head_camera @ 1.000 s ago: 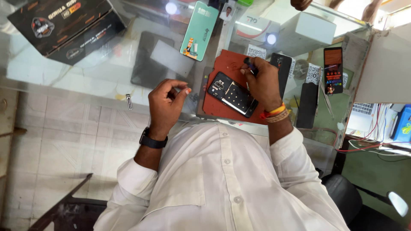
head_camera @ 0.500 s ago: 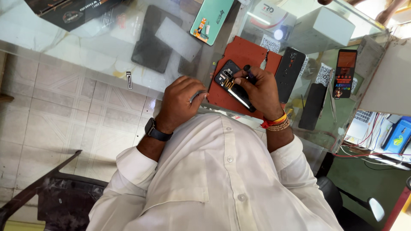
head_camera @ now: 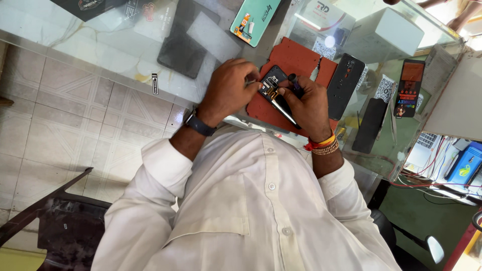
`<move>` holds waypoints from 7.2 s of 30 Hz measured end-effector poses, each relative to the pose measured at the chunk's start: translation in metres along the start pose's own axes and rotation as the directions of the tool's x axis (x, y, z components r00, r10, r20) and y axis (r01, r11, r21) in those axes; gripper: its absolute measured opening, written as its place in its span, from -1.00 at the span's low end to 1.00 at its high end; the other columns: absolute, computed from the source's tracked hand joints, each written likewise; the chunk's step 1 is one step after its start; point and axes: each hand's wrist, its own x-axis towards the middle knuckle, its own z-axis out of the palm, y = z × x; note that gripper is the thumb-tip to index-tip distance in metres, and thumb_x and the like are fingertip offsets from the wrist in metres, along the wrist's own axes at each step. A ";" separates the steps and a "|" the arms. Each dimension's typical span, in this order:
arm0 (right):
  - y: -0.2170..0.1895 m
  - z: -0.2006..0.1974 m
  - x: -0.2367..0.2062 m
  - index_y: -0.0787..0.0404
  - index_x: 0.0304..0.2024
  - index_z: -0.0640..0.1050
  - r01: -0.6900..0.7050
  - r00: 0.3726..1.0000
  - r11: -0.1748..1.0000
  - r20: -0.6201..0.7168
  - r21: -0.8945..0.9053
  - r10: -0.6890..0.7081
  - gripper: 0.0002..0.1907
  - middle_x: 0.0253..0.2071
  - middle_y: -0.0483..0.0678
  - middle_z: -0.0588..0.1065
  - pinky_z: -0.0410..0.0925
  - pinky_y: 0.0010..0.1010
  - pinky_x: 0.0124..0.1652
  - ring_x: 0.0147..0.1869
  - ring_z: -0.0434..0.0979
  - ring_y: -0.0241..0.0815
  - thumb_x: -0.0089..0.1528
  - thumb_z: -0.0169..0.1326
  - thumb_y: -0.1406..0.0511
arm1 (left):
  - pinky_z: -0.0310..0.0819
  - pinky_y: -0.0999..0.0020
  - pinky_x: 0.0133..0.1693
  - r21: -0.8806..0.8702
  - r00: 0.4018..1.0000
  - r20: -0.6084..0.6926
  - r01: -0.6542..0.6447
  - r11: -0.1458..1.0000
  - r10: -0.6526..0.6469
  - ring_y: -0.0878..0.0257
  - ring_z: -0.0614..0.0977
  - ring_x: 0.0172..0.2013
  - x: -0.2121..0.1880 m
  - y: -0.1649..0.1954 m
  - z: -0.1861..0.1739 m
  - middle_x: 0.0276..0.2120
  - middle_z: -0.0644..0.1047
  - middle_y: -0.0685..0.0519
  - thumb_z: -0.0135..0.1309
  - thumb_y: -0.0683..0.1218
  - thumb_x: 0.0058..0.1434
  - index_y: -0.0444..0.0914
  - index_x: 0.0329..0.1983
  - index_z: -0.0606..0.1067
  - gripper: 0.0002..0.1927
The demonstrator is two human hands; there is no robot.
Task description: The person disassembles a smartphone, removes the battery, and reassembles the device using a screwdriver. They handle the phone body, battery, and screws, then tighten the screws to secure the back cover.
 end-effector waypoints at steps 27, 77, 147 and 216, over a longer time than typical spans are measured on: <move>0.003 0.013 -0.010 0.36 -0.20 0.65 -0.156 0.983 0.973 -0.071 0.172 0.170 -0.92 -0.33 -0.10 0.61 0.44 -0.57 -0.31 -0.31 0.54 -0.46 0.26 0.26 0.45 | 0.52 0.11 -0.16 0.135 0.991 0.125 0.021 0.991 -0.038 0.05 0.61 -0.20 0.024 -0.001 0.011 -0.36 0.56 0.02 0.29 -0.17 0.02 -0.24 -0.46 0.59 -0.92; 0.004 0.011 -0.007 0.31 -0.17 0.66 -0.094 0.991 0.995 -0.098 0.015 0.095 -0.91 -0.37 -0.10 0.60 0.40 -0.53 -0.38 -0.37 0.51 -0.43 0.27 0.27 0.42 | 0.52 0.06 -0.20 0.354 0.971 0.219 0.016 0.935 -0.099 0.01 0.59 -0.21 0.031 0.014 0.021 -0.31 0.54 -0.03 0.32 -0.21 -0.01 -0.25 -0.39 0.53 -0.83; -0.041 0.047 -0.034 0.26 -0.03 0.64 0.121 0.940 0.929 -0.260 -0.350 -0.221 -0.64 -0.28 -0.03 0.47 0.43 -0.34 -0.30 -0.31 0.55 -0.16 0.12 0.26 0.53 | 0.46 0.06 -0.23 0.105 0.966 0.096 -0.250 0.963 0.240 -0.04 0.57 -0.25 0.030 0.005 -0.002 -0.30 0.51 -0.05 0.20 -0.16 0.26 -0.27 -0.23 0.47 -0.86; 0.097 -0.078 -0.098 0.13 0.48 0.09 0.385 0.780 0.904 -0.459 -0.185 -0.426 -0.24 -0.04 0.18 0.58 0.61 -0.32 0.03 0.07 0.69 -0.03 0.35 0.11 0.61 | 0.32 -0.05 0.17 0.631 0.866 0.476 -0.456 0.628 0.150 -0.08 0.49 0.19 -0.024 0.116 0.091 0.17 0.50 -0.16 0.24 0.16 0.00 -0.27 0.15 0.55 -0.32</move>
